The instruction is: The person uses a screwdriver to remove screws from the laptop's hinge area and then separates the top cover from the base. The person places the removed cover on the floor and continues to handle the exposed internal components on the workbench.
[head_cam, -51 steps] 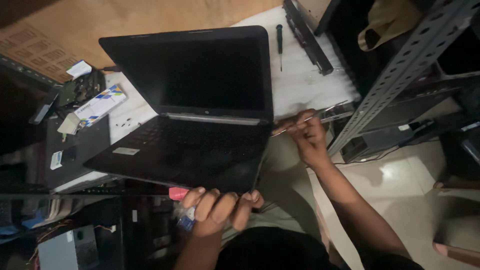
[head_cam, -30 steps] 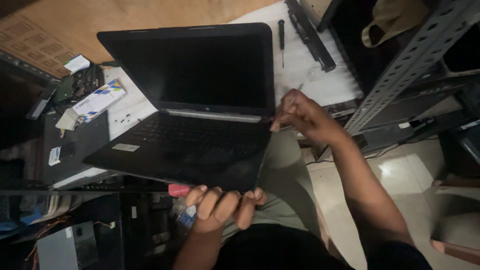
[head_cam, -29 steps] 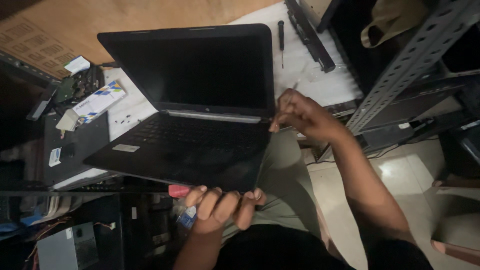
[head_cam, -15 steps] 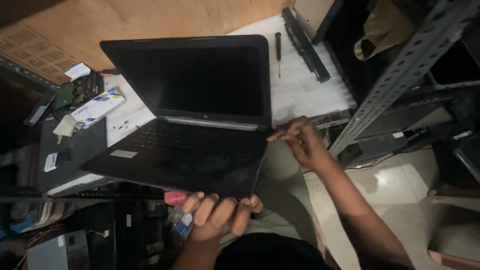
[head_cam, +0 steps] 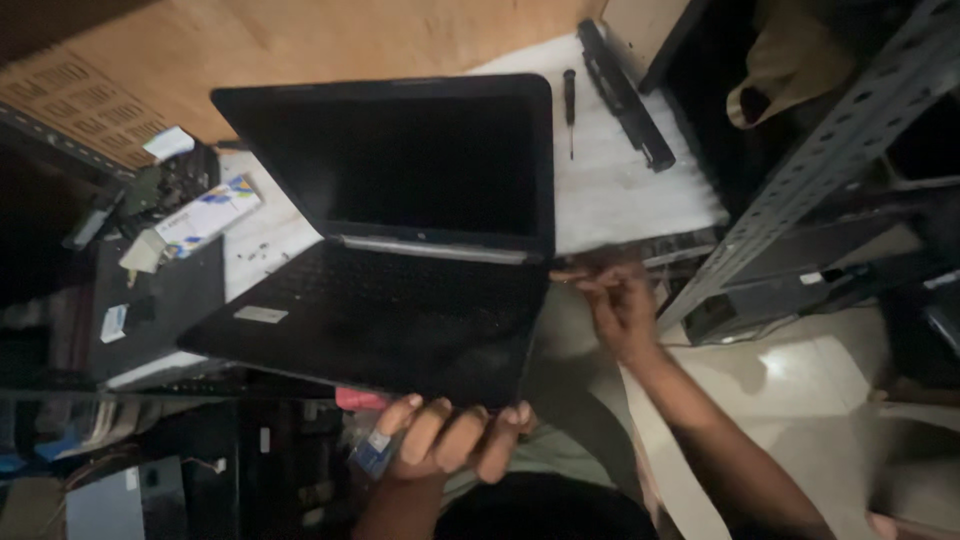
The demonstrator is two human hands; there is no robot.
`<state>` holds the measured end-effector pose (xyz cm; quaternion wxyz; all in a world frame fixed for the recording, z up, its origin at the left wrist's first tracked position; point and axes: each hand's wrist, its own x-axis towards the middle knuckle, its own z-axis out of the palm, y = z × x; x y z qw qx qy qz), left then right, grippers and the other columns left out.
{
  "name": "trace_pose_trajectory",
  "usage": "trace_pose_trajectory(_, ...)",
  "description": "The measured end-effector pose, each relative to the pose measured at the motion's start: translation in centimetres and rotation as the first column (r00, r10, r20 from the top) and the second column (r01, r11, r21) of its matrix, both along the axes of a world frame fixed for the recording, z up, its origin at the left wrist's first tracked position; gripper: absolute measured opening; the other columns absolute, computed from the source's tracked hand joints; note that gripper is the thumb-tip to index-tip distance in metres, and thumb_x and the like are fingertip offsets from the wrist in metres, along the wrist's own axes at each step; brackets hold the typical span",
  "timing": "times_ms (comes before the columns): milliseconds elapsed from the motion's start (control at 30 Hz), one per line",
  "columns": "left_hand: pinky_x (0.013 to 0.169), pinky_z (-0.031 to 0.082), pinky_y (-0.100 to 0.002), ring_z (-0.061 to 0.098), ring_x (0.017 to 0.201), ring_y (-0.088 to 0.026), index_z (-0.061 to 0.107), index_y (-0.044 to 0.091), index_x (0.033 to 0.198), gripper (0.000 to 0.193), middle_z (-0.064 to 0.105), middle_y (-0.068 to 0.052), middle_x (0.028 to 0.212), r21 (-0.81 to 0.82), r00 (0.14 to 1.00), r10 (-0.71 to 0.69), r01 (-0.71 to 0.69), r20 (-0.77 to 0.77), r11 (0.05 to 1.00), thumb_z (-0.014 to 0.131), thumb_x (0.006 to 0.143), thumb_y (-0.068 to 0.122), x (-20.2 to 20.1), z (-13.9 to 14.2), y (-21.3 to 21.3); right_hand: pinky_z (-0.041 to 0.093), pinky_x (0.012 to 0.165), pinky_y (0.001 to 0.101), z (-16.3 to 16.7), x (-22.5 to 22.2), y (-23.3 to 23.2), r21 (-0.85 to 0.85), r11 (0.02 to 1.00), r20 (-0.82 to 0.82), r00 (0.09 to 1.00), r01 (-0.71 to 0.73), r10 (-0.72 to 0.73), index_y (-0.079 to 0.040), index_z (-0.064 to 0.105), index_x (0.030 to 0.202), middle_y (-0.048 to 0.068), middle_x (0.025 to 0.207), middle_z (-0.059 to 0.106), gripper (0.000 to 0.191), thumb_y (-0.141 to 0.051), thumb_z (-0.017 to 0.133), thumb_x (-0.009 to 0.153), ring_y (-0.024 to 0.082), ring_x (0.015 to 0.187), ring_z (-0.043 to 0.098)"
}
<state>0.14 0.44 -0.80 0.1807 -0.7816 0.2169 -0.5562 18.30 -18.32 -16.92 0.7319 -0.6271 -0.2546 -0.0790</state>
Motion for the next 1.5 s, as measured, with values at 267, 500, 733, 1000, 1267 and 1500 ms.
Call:
trace_pose_trajectory(267,0.095,0.038,-0.039,0.041,0.103,-0.013,0.044,0.029,0.114,0.026,0.04,0.007,0.106,-0.021,0.995,0.038,-0.041,-0.094,0.999,0.063,0.102,0.042,-1.6,-2.4,-0.1,0.051,0.114,0.0454,-0.9,-1.8,3.0,0.281,0.959,0.383,0.914,0.022,-0.133,-0.006,0.043,0.107,0.019,0.122,0.072,0.011,0.004,0.043,0.112,0.032,0.117,0.071)
trace_pose_trajectory(500,0.101,0.038,-0.041,0.043,0.11,-0.014,0.043,0.025,0.124,0.034,0.039,0.003,0.114,0.059,0.997,0.077,-0.076,-0.023,0.995,0.063,0.109,0.048,-0.8,-4.3,-0.8,0.056,0.105,0.0536,2.4,0.1,2.9,0.507,0.81,0.446,0.894,-0.295,0.046,0.001,0.058,0.093,0.026,0.113,0.067,0.044,-0.041,0.053,0.101,0.035,0.113,0.07)
trace_pose_trajectory(733,0.101,0.04,-0.046,0.045,0.108,-0.014,0.047,0.024,0.122,0.031,0.041,0.004,0.112,-0.038,0.996,-0.004,0.007,0.085,0.999,0.057,0.103,0.047,-1.1,-5.3,-0.6,0.058,0.103,0.0509,6.6,-1.3,1.3,0.027,0.968,0.72,0.667,0.249,-0.192,-0.001,0.05,0.08,0.024,0.104,0.073,0.022,0.003,0.049,0.102,0.035,0.097,0.076)
trace_pose_trajectory(1000,0.11,0.036,-0.049,0.045,0.125,-0.02,0.047,0.027,0.131,0.038,0.048,0.003,0.126,-0.09,0.993,0.03,-0.04,-0.112,0.995,0.059,0.11,0.056,-2.3,-3.0,-0.5,0.058,0.095,0.0467,9.1,-1.5,1.5,-0.249,0.86,0.643,0.74,0.445,-0.197,0.0,0.065,0.101,0.019,0.101,0.078,0.008,0.001,0.059,0.097,0.037,0.099,0.075)
trace_pose_trajectory(1267,0.097,0.029,-0.045,0.057,0.123,-0.023,0.065,0.028,0.109,0.011,0.07,0.01,0.12,-0.217,0.998,-0.018,0.004,-0.063,0.976,0.063,0.108,0.039,6.0,-3.0,-5.2,0.058,0.079,0.0352,10.0,4.1,1.4,-0.321,0.849,0.493,0.839,0.421,-0.23,0.003,0.061,0.101,0.02,0.105,0.073,0.004,0.0,0.061,0.104,0.032,0.091,0.075)
trace_pose_trajectory(1500,0.093,0.033,-0.046,0.072,0.113,-0.021,0.064,0.027,0.099,0.014,0.069,0.008,0.118,-0.152,0.983,-0.063,0.037,-0.17,0.988,0.059,0.109,0.036,7.4,-2.4,-5.5,0.056,0.079,0.0302,11.7,5.2,1.0,-0.371,0.896,0.292,0.946,0.245,-0.138,0.002,0.054,0.11,0.014,0.098,0.075,0.008,-0.001,0.058,0.105,0.02,0.088,0.074)
